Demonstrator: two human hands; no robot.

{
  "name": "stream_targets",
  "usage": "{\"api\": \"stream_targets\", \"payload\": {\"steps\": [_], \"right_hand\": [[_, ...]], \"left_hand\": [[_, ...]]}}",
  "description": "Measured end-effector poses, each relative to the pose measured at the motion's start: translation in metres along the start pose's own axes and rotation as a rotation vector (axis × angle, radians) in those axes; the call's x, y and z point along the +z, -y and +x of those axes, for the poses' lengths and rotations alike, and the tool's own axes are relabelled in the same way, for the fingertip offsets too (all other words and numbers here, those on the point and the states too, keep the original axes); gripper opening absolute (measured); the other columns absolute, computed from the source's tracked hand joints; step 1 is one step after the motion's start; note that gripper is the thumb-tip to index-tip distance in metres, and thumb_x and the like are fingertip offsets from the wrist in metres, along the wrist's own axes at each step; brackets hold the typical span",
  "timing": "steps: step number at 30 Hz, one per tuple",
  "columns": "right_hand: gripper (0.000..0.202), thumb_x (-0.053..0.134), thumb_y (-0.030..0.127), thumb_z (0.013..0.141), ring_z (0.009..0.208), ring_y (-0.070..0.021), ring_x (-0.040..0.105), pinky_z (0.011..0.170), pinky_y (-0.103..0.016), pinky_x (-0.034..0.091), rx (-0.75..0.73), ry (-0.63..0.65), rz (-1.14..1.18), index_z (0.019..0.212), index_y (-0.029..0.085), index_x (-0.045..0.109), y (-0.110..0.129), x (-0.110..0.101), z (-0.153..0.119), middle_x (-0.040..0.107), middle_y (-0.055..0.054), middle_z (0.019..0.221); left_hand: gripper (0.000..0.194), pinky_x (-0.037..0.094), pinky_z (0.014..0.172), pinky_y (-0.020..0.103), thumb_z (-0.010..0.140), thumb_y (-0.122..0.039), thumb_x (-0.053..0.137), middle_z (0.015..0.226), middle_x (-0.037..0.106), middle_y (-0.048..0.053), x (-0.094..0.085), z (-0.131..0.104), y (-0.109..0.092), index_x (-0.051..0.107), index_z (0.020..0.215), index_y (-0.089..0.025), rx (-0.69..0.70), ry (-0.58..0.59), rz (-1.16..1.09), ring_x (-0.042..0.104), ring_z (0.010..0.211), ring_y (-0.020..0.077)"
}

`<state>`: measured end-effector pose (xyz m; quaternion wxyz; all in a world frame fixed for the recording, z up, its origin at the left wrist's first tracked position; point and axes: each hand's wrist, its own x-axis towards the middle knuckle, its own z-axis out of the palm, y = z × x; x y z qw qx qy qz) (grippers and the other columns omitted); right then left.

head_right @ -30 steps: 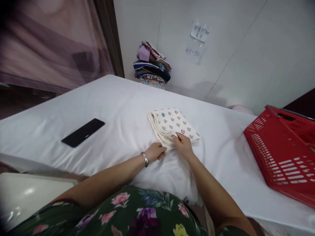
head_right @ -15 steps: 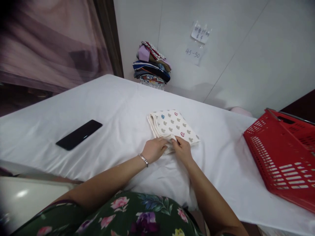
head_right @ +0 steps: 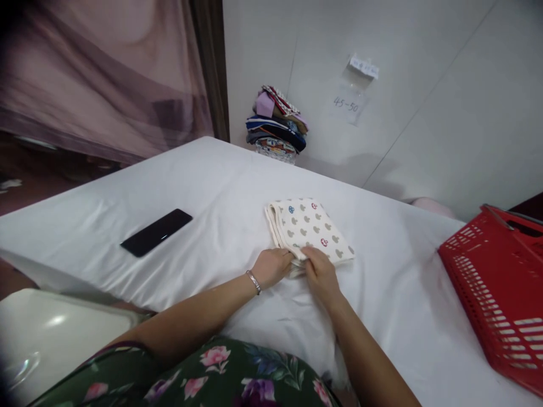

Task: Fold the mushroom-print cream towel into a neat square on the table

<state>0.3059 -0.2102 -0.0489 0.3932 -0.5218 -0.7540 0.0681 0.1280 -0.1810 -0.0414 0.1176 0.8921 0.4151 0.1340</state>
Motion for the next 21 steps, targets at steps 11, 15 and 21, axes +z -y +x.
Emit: {"api": "stream_targets", "payload": {"steps": [11, 15, 21], "right_hand": [[0.051, 0.044, 0.016, 0.082, 0.115, -0.0246, 0.051, 0.098, -0.05, 0.041, -0.259, 0.132, -0.236, 0.133, 0.023, 0.04, -0.006, 0.009, -0.018, 0.056, -0.011, 0.123], [0.048, 0.042, 0.01, 0.081, 0.117, -0.0236, 0.049, 0.098, -0.048, 0.04, -0.333, 0.158, -0.249, 0.127, 0.023, 0.047, -0.001, 0.01, -0.016, 0.056, -0.01, 0.122], [0.053, 0.041, 0.009, 0.079, 0.123, -0.0248, 0.044, 0.1, -0.051, 0.035, -0.338, 0.224, -0.318, 0.13, 0.022, 0.046, 0.007, 0.014, -0.016, 0.052, -0.01, 0.129]], "left_hand": [[0.016, 0.044, 0.071, 0.026, 0.08, -0.02, 0.048, 0.088, 0.067, 0.002, 0.002, -0.006, 0.007, 0.061, 0.088, -0.023, -0.122, -0.103, -0.261, 0.061, 0.083, 0.0171], [0.018, 0.044, 0.068, 0.024, 0.078, -0.021, 0.049, 0.083, 0.067, 0.0, -0.011, 0.008, 0.034, 0.063, 0.09, -0.023, -0.395, -0.225, -0.454, 0.06, 0.078, 0.0152], [0.032, 0.043, 0.078, 0.026, 0.083, -0.036, 0.049, 0.105, 0.065, 0.006, -0.038, 0.046, 0.093, 0.057, 0.108, -0.018, -0.666, -0.29, -0.545, 0.059, 0.093, 0.0175]]}}
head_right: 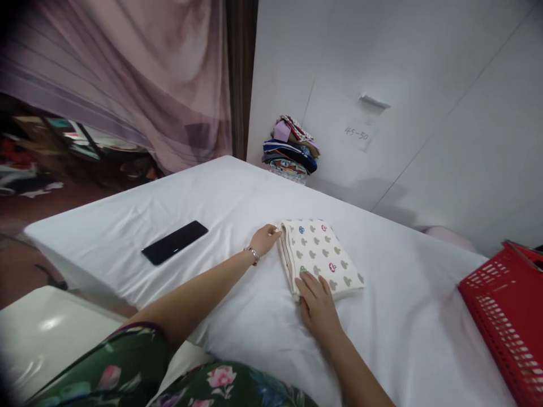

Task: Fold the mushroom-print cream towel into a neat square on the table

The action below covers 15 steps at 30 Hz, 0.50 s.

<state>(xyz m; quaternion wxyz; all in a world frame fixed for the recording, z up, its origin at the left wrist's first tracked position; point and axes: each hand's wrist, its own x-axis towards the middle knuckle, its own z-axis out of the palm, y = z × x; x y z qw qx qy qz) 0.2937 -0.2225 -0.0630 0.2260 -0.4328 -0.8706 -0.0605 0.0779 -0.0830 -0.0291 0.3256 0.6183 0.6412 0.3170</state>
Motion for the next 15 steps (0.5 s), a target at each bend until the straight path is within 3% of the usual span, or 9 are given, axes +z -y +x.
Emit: {"api": "stream_targets", "payload": {"steps": [6, 11, 15], "right_hand": [[0.056, 0.042, 0.015, 0.081, 0.125, -0.0244, 0.043, 0.101, -0.051, 0.034, 0.038, 0.027, 0.037, 0.136, 0.025, 0.037, 0.002, -0.004, 0.0, 0.051, -0.008, 0.132], [0.061, 0.043, 0.014, 0.08, 0.128, -0.0259, 0.04, 0.102, -0.053, 0.03, 0.049, 0.052, 0.044, 0.14, 0.025, 0.03, 0.005, -0.001, 0.0, 0.049, -0.007, 0.134], [0.064, 0.043, 0.013, 0.08, 0.127, -0.0262, 0.04, 0.103, -0.053, 0.029, 0.034, 0.064, 0.028, 0.141, 0.025, 0.027, 0.006, 0.002, -0.001, 0.048, -0.008, 0.134]], "left_hand": [[0.055, 0.044, 0.075, 0.026, 0.071, -0.027, 0.06, 0.114, 0.061, 0.008, 0.006, 0.037, -0.007, 0.049, 0.124, -0.019, 0.0, 0.046, 0.025, 0.06, 0.095, 0.0202], [0.029, 0.043, 0.077, 0.029, 0.075, -0.025, 0.051, 0.108, 0.064, 0.006, 0.01, 0.057, -0.01, 0.063, 0.102, -0.024, 0.025, 0.005, 0.035, 0.058, 0.097, 0.0218], [0.025, 0.045, 0.065, 0.027, 0.077, -0.022, 0.047, 0.092, 0.068, 0.004, 0.015, 0.067, 0.0, 0.065, 0.094, -0.024, -0.028, 0.011, 0.004, 0.062, 0.079, 0.0185]]}}
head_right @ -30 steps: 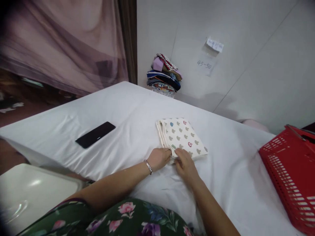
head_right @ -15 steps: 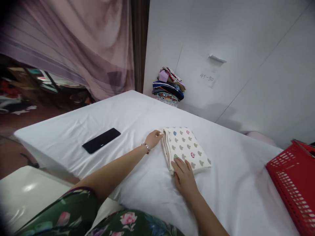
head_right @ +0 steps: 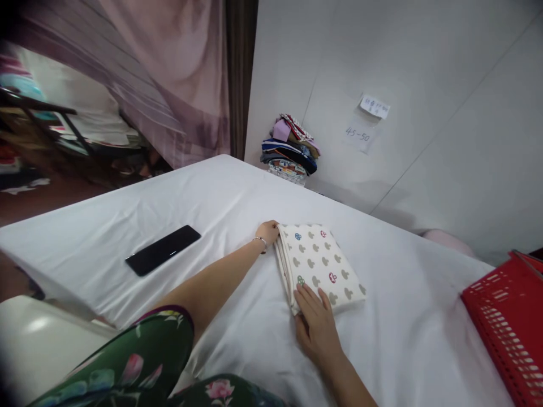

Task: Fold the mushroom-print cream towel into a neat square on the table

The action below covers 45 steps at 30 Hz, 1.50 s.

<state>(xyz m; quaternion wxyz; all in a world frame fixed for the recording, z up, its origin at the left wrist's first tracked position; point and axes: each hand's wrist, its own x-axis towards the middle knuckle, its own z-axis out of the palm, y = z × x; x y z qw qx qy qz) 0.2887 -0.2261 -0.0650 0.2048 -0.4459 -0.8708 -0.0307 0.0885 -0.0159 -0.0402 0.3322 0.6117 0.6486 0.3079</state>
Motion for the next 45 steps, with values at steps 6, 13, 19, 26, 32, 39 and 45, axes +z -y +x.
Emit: {"api": "stream_targets", "payload": {"steps": [6, 13, 19, 26, 32, 39, 45], "right_hand": [[0.064, 0.046, 0.018, 0.081, 0.129, -0.0273, 0.037, 0.104, -0.053, 0.028, -0.002, 0.064, 0.01, 0.141, 0.023, 0.027, 0.003, -0.005, 0.003, 0.043, -0.008, 0.138], [0.055, 0.045, 0.022, 0.084, 0.129, -0.0267, 0.036, 0.104, -0.052, 0.027, -0.015, 0.092, -0.016, 0.138, 0.022, 0.034, 0.005, -0.004, 0.009, 0.044, -0.01, 0.137], [0.05, 0.045, 0.019, 0.083, 0.131, -0.0249, 0.034, 0.105, -0.05, 0.024, -0.027, 0.065, -0.036, 0.133, 0.02, 0.042, 0.003, -0.001, 0.007, 0.044, -0.009, 0.138], [0.051, 0.044, 0.017, 0.082, 0.131, -0.0248, 0.033, 0.105, -0.05, 0.023, -0.027, 0.057, -0.066, 0.134, 0.021, 0.042, 0.004, 0.003, 0.007, 0.044, -0.008, 0.138], [0.055, 0.042, 0.014, 0.083, 0.134, -0.0248, 0.027, 0.107, -0.051, 0.022, -0.021, 0.112, -0.102, 0.137, 0.021, 0.036, 0.008, 0.003, 0.006, 0.037, -0.007, 0.142], [0.052, 0.045, 0.027, 0.086, 0.133, -0.0259, 0.031, 0.106, -0.053, 0.023, 0.031, 0.243, 0.089, 0.137, 0.024, 0.037, 0.007, -0.017, 0.009, 0.038, -0.008, 0.142], [0.039, 0.041, 0.036, 0.089, 0.131, -0.0229, 0.035, 0.107, -0.046, 0.026, 0.181, -0.046, 0.119, 0.125, 0.024, 0.052, -0.045, -0.056, 0.072, 0.046, -0.007, 0.136]], "left_hand": [[0.022, 0.043, 0.068, 0.023, 0.079, -0.027, 0.048, 0.093, 0.068, 0.001, 0.002, 0.008, 0.006, 0.065, 0.093, -0.025, 0.034, -0.027, -0.009, 0.06, 0.082, 0.0152], [0.02, 0.043, 0.07, 0.026, 0.078, -0.026, 0.049, 0.093, 0.068, 0.004, 0.004, 0.01, 0.011, 0.066, 0.087, -0.022, 0.017, -0.03, 0.067, 0.06, 0.084, 0.0185], [0.019, 0.046, 0.071, 0.023, 0.075, -0.022, 0.054, 0.087, 0.07, 0.001, -0.008, 0.02, 0.015, 0.068, 0.088, -0.021, 0.043, 0.069, 0.061, 0.062, 0.08, 0.016], [0.037, 0.029, 0.105, 0.032, 0.087, -0.029, 0.043, 0.128, 0.053, 0.006, -0.001, -0.029, -0.02, 0.053, 0.12, -0.019, 0.428, -0.082, 0.129, 0.043, 0.121, 0.0181], [0.057, 0.013, 0.111, 0.044, 0.085, -0.054, 0.038, 0.144, 0.035, 0.008, 0.035, -0.05, -0.022, 0.045, 0.128, -0.018, 0.724, 0.141, 0.499, 0.022, 0.135, 0.0244], [0.061, 0.01, 0.112, 0.042, 0.085, -0.058, 0.032, 0.147, 0.03, 0.006, 0.04, -0.037, -0.009, 0.041, 0.131, -0.019, 0.634, 0.174, 0.539, 0.017, 0.136, 0.0217], [0.063, 0.011, 0.111, 0.043, 0.086, -0.058, 0.028, 0.147, 0.029, 0.007, 0.043, -0.039, -0.011, 0.04, 0.132, -0.018, 0.643, 0.147, 0.566, 0.018, 0.136, 0.0233]]}}
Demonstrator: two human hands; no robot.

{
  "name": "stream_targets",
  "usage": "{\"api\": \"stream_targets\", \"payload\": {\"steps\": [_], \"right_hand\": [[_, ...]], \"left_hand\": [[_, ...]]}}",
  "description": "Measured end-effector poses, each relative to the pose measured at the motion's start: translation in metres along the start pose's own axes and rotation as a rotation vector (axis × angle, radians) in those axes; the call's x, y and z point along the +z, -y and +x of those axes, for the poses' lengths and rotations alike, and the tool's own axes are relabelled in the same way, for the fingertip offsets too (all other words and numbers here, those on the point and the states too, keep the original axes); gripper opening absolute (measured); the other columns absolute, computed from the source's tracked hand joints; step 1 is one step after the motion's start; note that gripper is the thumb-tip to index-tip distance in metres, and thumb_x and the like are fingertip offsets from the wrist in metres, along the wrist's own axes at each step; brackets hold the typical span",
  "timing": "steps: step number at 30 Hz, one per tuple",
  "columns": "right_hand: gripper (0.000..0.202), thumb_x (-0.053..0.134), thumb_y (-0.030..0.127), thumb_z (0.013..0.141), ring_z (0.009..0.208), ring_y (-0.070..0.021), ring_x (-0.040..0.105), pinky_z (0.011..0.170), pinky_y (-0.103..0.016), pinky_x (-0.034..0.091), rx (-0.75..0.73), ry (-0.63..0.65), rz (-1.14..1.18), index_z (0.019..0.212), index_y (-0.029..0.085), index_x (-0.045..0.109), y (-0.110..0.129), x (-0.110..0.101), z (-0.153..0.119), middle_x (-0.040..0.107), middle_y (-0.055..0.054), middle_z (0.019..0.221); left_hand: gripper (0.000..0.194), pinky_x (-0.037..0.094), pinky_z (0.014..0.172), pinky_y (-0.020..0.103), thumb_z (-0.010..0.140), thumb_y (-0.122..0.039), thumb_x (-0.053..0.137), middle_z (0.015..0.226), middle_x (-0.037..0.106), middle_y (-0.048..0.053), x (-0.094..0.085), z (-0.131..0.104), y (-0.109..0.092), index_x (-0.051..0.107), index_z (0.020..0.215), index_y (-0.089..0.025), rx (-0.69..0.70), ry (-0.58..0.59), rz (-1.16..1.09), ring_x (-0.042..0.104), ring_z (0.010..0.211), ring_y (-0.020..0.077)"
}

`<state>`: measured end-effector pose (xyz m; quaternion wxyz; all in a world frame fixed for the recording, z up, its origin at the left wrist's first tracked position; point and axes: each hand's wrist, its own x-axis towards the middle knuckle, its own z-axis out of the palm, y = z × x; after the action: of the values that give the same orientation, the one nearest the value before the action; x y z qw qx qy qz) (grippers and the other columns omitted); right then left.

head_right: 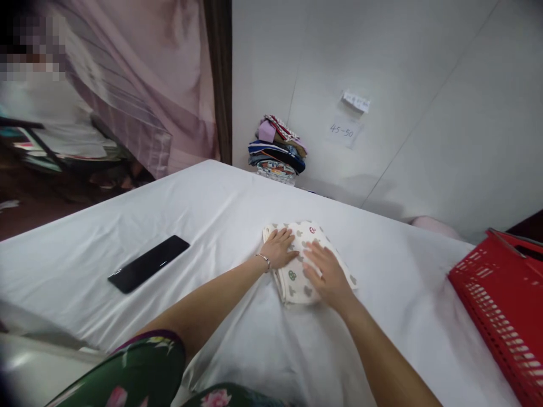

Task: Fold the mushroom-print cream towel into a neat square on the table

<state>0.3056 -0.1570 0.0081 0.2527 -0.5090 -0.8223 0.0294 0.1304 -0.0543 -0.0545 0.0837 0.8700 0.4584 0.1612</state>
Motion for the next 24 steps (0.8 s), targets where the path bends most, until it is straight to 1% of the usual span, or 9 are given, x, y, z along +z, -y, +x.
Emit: {"api": "stream_targets", "payload": {"steps": [2, 4, 7, 10, 13, 16, 18, 21, 24], "right_hand": [[0.046, 0.039, 0.04, 0.089, 0.135, -0.0236, 0.026, 0.107, -0.045, 0.025, 0.084, -0.05, -0.091, 0.129, 0.019, 0.048, -0.021, 0.003, 0.027, 0.037, -0.009, 0.143], [0.051, 0.037, 0.043, 0.089, 0.137, -0.0269, 0.018, 0.106, -0.05, 0.023, 0.24, 0.039, -0.215, 0.133, 0.017, 0.042, -0.041, 0.017, 0.042, 0.028, -0.011, 0.147], [0.055, 0.03, 0.046, 0.09, 0.136, -0.0269, 0.019, 0.105, -0.052, 0.021, 0.397, 0.246, -0.32, 0.138, 0.019, 0.033, -0.061, 0.044, 0.045, 0.025, -0.009, 0.148], [0.057, 0.023, 0.048, 0.091, 0.137, -0.0244, 0.016, 0.106, -0.049, 0.018, 0.421, 0.283, -0.355, 0.14, 0.02, 0.03, -0.069, 0.06, 0.038, 0.021, -0.008, 0.15], [0.058, 0.021, 0.05, 0.091, 0.138, -0.0236, 0.015, 0.107, -0.047, 0.018, 0.413, 0.275, -0.351, 0.14, 0.019, 0.028, -0.069, 0.061, 0.034, 0.02, -0.008, 0.15], [0.059, 0.022, 0.05, 0.091, 0.138, -0.0242, 0.013, 0.107, -0.049, 0.016, 0.406, 0.267, -0.335, 0.141, 0.018, 0.027, -0.067, 0.057, 0.033, 0.019, -0.008, 0.15], [0.059, 0.023, 0.049, 0.091, 0.138, -0.0248, 0.012, 0.107, -0.049, 0.015, 0.406, 0.283, -0.31, 0.141, 0.017, 0.028, -0.067, 0.054, 0.035, 0.018, -0.009, 0.15], [0.06, 0.025, 0.05, 0.09, 0.138, -0.0264, 0.014, 0.106, -0.051, 0.016, 0.434, 0.355, -0.238, 0.14, 0.017, 0.03, -0.067, 0.046, 0.043, 0.019, -0.01, 0.15], [0.059, 0.026, 0.049, 0.091, 0.138, -0.0257, 0.011, 0.106, -0.051, 0.014, 0.397, 0.317, -0.217, 0.14, 0.017, 0.028, -0.066, 0.039, 0.065, 0.017, -0.011, 0.151]], "left_hand": [[0.065, 0.011, 0.111, 0.043, 0.086, -0.059, 0.027, 0.147, 0.029, 0.007, 0.0, 0.001, 0.001, 0.039, 0.134, -0.018, -0.009, 0.016, 0.001, 0.018, 0.136, 0.0234], [0.065, 0.01, 0.112, 0.042, 0.085, -0.059, 0.027, 0.147, 0.028, 0.007, 0.0, 0.0, 0.002, 0.037, 0.135, -0.018, -0.022, 0.043, -0.002, 0.017, 0.137, 0.0227], [0.064, 0.009, 0.112, 0.042, 0.085, -0.058, 0.029, 0.148, 0.027, 0.006, 0.0, 0.0, 0.003, 0.036, 0.136, -0.019, -0.026, 0.053, -0.002, 0.016, 0.137, 0.0218], [0.063, 0.01, 0.112, 0.042, 0.084, -0.058, 0.032, 0.148, 0.026, 0.006, -0.007, 0.003, 0.001, 0.037, 0.135, -0.019, -0.027, 0.083, -0.01, 0.016, 0.137, 0.0217], [0.062, 0.013, 0.111, 0.043, 0.083, -0.058, 0.035, 0.147, 0.029, 0.007, -0.019, 0.011, -0.005, 0.041, 0.132, -0.02, -0.061, 0.14, -0.034, 0.019, 0.137, 0.0223], [0.062, 0.011, 0.111, 0.045, 0.084, -0.059, 0.032, 0.147, 0.028, 0.007, -0.025, 0.019, -0.007, 0.04, 0.133, -0.02, -0.085, 0.054, -0.015, 0.016, 0.137, 0.0236], [0.065, 0.008, 0.112, 0.046, 0.085, -0.057, 0.031, 0.148, 0.027, 0.009, -0.022, 0.02, -0.005, 0.038, 0.135, -0.017, -0.102, 0.017, 0.016, 0.013, 0.138, 0.0248], [0.068, 0.006, 0.112, 0.045, 0.085, -0.056, 0.03, 0.148, 0.026, 0.012, -0.009, 0.019, 0.001, 0.035, 0.137, -0.012, -0.123, 0.019, 0.045, 0.013, 0.138, 0.026], [0.07, 0.004, 0.112, 0.045, 0.085, -0.057, 0.028, 0.148, 0.024, 0.012, 0.002, 0.018, 0.005, 0.035, 0.138, -0.011, -0.121, -0.004, 0.065, 0.013, 0.138, 0.0263]]}}
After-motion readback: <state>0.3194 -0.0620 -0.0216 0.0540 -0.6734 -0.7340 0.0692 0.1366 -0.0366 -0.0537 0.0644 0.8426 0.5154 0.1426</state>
